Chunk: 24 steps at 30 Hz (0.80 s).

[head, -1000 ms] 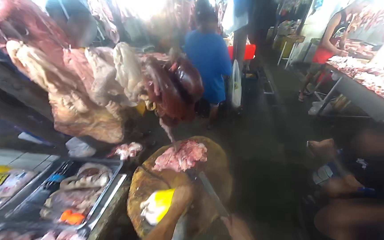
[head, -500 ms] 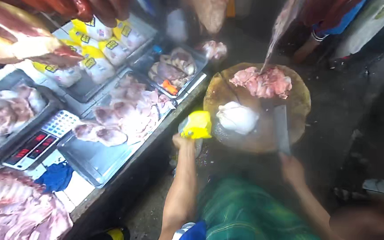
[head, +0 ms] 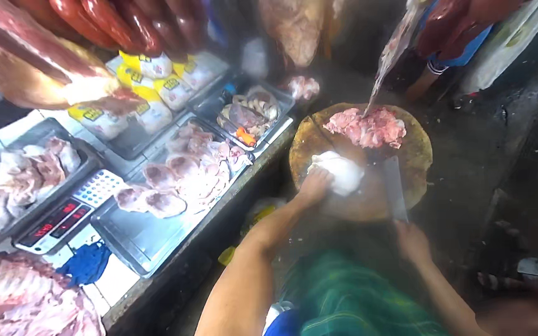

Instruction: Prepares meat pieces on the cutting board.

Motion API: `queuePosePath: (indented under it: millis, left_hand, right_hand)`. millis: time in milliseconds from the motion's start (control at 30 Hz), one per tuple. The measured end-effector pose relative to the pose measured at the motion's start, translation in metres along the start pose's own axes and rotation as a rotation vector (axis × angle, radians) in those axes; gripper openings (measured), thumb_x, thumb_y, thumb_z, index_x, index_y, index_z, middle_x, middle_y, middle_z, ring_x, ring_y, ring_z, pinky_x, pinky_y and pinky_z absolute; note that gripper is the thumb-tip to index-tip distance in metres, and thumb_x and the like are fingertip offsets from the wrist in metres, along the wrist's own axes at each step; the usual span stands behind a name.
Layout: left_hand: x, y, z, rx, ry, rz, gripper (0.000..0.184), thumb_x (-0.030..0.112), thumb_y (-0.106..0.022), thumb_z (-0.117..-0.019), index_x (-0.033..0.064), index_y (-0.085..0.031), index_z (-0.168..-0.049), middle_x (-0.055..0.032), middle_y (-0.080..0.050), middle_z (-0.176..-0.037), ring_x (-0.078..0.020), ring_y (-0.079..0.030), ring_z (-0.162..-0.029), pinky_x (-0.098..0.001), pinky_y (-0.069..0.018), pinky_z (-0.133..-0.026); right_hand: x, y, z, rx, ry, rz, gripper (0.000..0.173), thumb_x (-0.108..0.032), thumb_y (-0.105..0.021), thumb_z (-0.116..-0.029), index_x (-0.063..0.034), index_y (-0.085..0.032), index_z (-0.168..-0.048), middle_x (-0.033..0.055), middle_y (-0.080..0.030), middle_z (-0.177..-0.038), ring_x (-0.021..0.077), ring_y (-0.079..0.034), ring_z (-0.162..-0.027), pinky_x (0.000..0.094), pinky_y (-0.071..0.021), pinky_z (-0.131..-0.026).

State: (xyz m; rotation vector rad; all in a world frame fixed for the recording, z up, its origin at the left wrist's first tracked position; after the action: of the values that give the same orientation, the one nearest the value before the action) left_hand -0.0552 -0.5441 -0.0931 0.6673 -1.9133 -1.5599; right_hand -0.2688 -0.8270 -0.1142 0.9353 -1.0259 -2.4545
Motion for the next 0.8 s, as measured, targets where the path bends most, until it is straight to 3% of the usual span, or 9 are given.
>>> queuePosePath:
  millis: [100,200,267,400,467,533,633,700,800]
  left_hand:
    - [-0.002,0.020,-0.015,-0.202,0.093,0.160,0.043,0.042,-0.071,-0.0852,0.0204,-0.070,-0.123,-0.0063,-0.072,-0.109,-0.0285,-0.070,-0.100,-0.0552,-0.0580,-0.083]
    - [-0.019,0.059,-0.028,-0.246,0.351,0.660,0.049,0.033,-0.082,-0.0838,0.0166,-0.069,-0.128,-0.0103,-0.074,-0.113,-0.0256,-0.071,-0.103,-0.0556,-0.0573,-0.092]
    - [-0.043,0.061,-0.022,-0.204,0.517,0.850,0.041,0.025,-0.077,-0.0876,0.0130,-0.070,-0.126,-0.0113,-0.074,-0.112,-0.0237,-0.071,-0.101,-0.0527,-0.0575,-0.093]
    - [-0.090,0.022,0.011,-0.129,0.634,0.623,0.030,0.029,-0.054,-0.1068,0.0142,-0.071,-0.127,-0.0103,-0.073,-0.122,-0.0245,-0.069,-0.113,-0.0532,-0.0533,-0.101]
    - [-0.083,0.020,0.020,-0.088,0.607,0.471,0.033,0.020,-0.049,-0.1062,0.0125,-0.072,-0.129,-0.0126,-0.069,-0.131,-0.0287,-0.065,-0.123,-0.0546,-0.0498,-0.107]
    - [-0.047,0.025,0.019,-0.127,0.672,0.386,0.045,0.040,-0.049,-0.1070,0.0087,-0.064,-0.135,-0.0188,-0.064,-0.134,-0.0347,-0.061,-0.126,-0.0587,-0.0490,-0.106]
    - [-0.007,0.017,-0.009,-0.277,0.721,0.165,0.086,0.059,-0.071,-0.0844,-0.0002,-0.050,-0.144,-0.0256,-0.051,-0.146,-0.0425,-0.049,-0.137,-0.0610,-0.0430,-0.109]
    - [-0.005,0.007,-0.033,-0.436,0.730,0.095,0.091,0.055,-0.079,-0.0756,-0.0016,-0.051,-0.141,-0.0279,-0.053,-0.142,-0.0466,-0.049,-0.134,-0.0657,-0.0415,-0.106]
    - [-0.009,0.001,-0.054,-0.549,0.690,0.074,0.083,0.049,-0.080,-0.0758,0.0021,-0.053,-0.139,-0.0254,-0.056,-0.140,-0.0460,-0.050,-0.133,-0.0697,-0.0439,-0.100]
  right_hand:
    - [0.009,-0.002,-0.002,-0.006,0.000,-0.036,0.070,-0.067,-0.040,-0.1031,-0.0036,-0.058,-0.127,0.0172,-0.067,-0.086,0.0301,-0.067,-0.064,0.0508,-0.0572,-0.061]
    - [0.013,-0.005,-0.009,-0.008,0.002,-0.078,0.069,-0.067,-0.040,-0.1030,-0.0041,-0.059,-0.126,0.0163,-0.067,-0.086,0.0297,-0.067,-0.065,0.0514,-0.0578,-0.062]
    - [0.016,-0.005,-0.009,-0.022,-0.005,-0.086,0.070,-0.067,-0.041,-0.1027,-0.0047,-0.058,-0.128,0.0159,-0.067,-0.086,0.0300,-0.067,-0.066,0.0520,-0.0576,-0.063]
    - [0.019,-0.004,-0.013,-0.032,0.004,-0.068,0.072,-0.069,-0.041,-0.1016,-0.0046,-0.058,-0.128,0.0167,-0.067,-0.086,0.0314,-0.068,-0.069,0.0534,-0.0580,-0.065]
    - [0.019,-0.004,-0.015,-0.047,-0.003,-0.073,0.071,-0.068,-0.041,-0.1020,-0.0041,-0.058,-0.129,0.0175,-0.067,-0.086,0.0318,-0.068,-0.069,0.0533,-0.0578,-0.065]
    - [0.023,-0.004,-0.015,-0.064,-0.005,-0.077,0.071,-0.067,-0.041,-0.1025,-0.0029,-0.057,-0.129,0.0173,-0.066,-0.085,0.0315,-0.067,-0.067,0.0534,-0.0577,-0.064]
    - [0.020,-0.003,-0.017,-0.073,0.006,-0.084,0.070,-0.067,-0.042,-0.1025,-0.0025,-0.057,-0.127,0.0156,-0.066,-0.081,0.0294,-0.066,-0.062,0.0510,-0.0580,-0.060]
    - [0.018,-0.001,-0.014,-0.080,0.001,-0.071,0.069,-0.065,-0.043,-0.1029,-0.0025,-0.057,-0.127,0.0153,-0.065,-0.080,0.0288,-0.066,-0.061,0.0500,-0.0578,-0.059]
    - [0.016,0.001,-0.012,-0.082,-0.005,-0.047,0.066,-0.065,-0.045,-0.1027,-0.0039,-0.057,-0.126,0.0136,-0.064,-0.077,0.0268,-0.065,-0.059,0.0482,-0.0569,-0.057]
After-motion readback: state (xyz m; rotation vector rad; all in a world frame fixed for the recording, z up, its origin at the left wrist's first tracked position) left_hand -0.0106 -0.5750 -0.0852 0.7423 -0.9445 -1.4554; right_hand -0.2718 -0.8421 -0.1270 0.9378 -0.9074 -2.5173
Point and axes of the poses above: each hand's wrist, its own z-axis away from the middle knuckle, its own y-axis out of the back of the hand, x = y × z, the point moved 7 cm from there along -z, towards the middle knuckle
